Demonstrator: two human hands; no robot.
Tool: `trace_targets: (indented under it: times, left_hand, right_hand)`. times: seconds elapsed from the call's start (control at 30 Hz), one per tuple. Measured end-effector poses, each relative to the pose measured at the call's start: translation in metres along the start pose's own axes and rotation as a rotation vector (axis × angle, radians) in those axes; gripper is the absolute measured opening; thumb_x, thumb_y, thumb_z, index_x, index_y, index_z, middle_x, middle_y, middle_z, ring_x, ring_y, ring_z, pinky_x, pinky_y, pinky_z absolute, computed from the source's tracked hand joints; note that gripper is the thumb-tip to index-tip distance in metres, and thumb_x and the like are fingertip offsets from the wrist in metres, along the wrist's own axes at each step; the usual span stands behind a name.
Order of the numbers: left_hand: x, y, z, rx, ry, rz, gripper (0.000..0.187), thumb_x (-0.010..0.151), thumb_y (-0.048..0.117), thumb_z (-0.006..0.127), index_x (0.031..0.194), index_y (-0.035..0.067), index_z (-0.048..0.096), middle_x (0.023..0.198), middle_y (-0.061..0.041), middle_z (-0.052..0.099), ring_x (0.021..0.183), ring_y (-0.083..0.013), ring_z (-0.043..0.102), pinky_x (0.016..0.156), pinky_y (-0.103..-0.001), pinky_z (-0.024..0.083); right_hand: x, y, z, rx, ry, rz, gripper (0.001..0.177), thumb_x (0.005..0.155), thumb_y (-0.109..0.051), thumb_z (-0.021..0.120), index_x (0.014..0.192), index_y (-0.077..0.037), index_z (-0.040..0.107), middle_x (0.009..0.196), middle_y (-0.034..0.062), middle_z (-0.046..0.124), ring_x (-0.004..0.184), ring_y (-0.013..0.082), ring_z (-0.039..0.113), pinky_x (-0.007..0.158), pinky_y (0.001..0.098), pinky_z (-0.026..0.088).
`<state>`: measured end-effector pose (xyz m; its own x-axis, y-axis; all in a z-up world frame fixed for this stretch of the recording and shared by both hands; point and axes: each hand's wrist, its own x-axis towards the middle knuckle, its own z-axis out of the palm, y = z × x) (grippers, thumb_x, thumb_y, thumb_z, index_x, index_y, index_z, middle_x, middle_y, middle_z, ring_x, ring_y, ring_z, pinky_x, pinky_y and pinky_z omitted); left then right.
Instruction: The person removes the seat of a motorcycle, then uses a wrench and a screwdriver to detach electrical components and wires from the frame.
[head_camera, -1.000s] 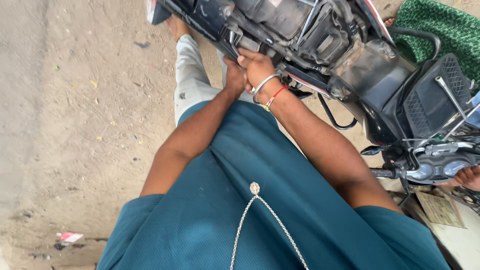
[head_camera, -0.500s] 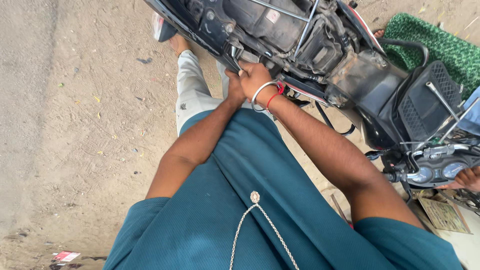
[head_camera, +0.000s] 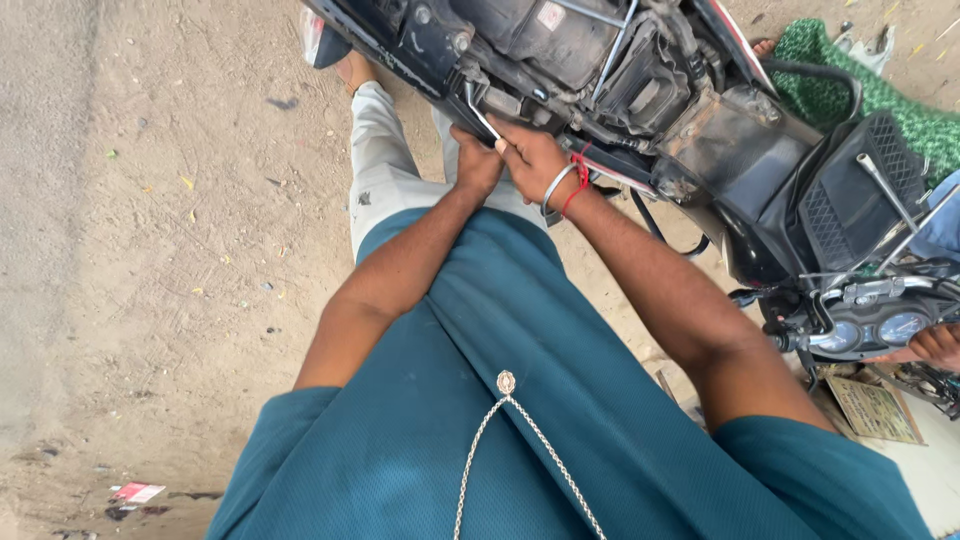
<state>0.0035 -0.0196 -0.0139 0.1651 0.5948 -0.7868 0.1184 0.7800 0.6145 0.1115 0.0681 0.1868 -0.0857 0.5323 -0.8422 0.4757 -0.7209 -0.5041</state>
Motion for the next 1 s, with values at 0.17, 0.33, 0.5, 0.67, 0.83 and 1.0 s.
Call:
trace_targets:
  times: [0.17, 0.33, 0.5, 0.67, 0.83, 1.0]
  left_hand:
    - [-0.004, 0.011, 0.0, 0.056, 0.044, 0.055, 0.078, 0.081, 0.029, 0.079, 0.129, -0.002, 0.026, 0.119, -0.025, 0.065, 0.109, -0.0325, 0.069, 0.093, -0.04, 0.056]
    - [-0.006, 0.023, -0.006, 0.073, 0.004, -0.017, 0.084, 0.08, 0.031, 0.08, 0.131, -0.001, 0.022, 0.118, -0.023, 0.065, 0.104, -0.0301, 0.07, 0.089, -0.04, 0.058]
    - [0.004, -0.015, -0.003, 0.009, -0.011, -0.02, 0.071, 0.086, 0.041, 0.068, 0.129, 0.0, 0.029, 0.105, -0.018, 0.068, 0.091, -0.0267, 0.073, 0.073, -0.039, 0.062]
    - [0.016, -0.034, -0.008, -0.363, -0.189, -0.112, 0.064, 0.096, 0.056, 0.051, 0.128, 0.002, 0.043, 0.088, -0.009, 0.068, 0.074, -0.0186, 0.073, 0.056, -0.035, 0.063]
    - [0.019, -0.023, -0.005, -0.031, -0.138, 0.1, 0.053, 0.101, 0.032, 0.064, 0.127, 0.007, 0.025, 0.101, -0.01, 0.063, 0.081, -0.015, 0.069, 0.059, -0.033, 0.063]
    - [0.012, -0.025, -0.006, -0.191, -0.1, -0.044, 0.045, 0.104, 0.034, 0.051, 0.132, 0.01, 0.025, 0.105, -0.011, 0.06, 0.08, -0.0201, 0.065, 0.058, -0.037, 0.057]
  right_hand:
    - [0.01, 0.03, 0.02, 0.29, 0.11, -0.13, 0.039, 0.108, -0.017, 0.053, 0.146, -0.01, 0.058, 0.086, 0.0017, 0.068, 0.048, 0.0052, 0.053, 0.039, 0.0259, 0.047]
    - [0.015, 0.043, 0.027, 0.503, 0.109, -0.087, 0.041, 0.105, -0.015, 0.059, 0.144, -0.005, 0.058, 0.083, 0.0031, 0.068, 0.043, 0.0043, 0.046, 0.034, 0.025, 0.039]
    - [0.024, 0.018, 0.047, 0.92, 0.157, 0.118, 0.039, 0.105, -0.012, 0.063, 0.14, 0.004, 0.065, 0.067, 0.0025, 0.05, 0.04, 0.0059, 0.038, 0.033, 0.0257, 0.029]
    - [0.038, -0.015, 0.059, 0.923, 0.327, 0.389, 0.043, 0.095, -0.014, 0.061, 0.138, -0.005, 0.064, 0.055, -0.0004, 0.053, 0.035, 0.0096, 0.04, 0.03, 0.0291, 0.031]
    - [0.034, -0.008, 0.035, 0.711, 0.221, 0.273, 0.047, 0.096, -0.013, 0.059, 0.142, -0.004, 0.061, 0.058, 0.0015, 0.056, 0.036, 0.0101, 0.042, 0.032, 0.0303, 0.032]
    - [0.045, 0.005, 0.042, 0.557, 0.222, 0.325, 0.047, 0.095, -0.013, 0.055, 0.142, -0.006, 0.059, 0.056, 0.0043, 0.055, 0.035, 0.0121, 0.043, 0.032, 0.031, 0.033]
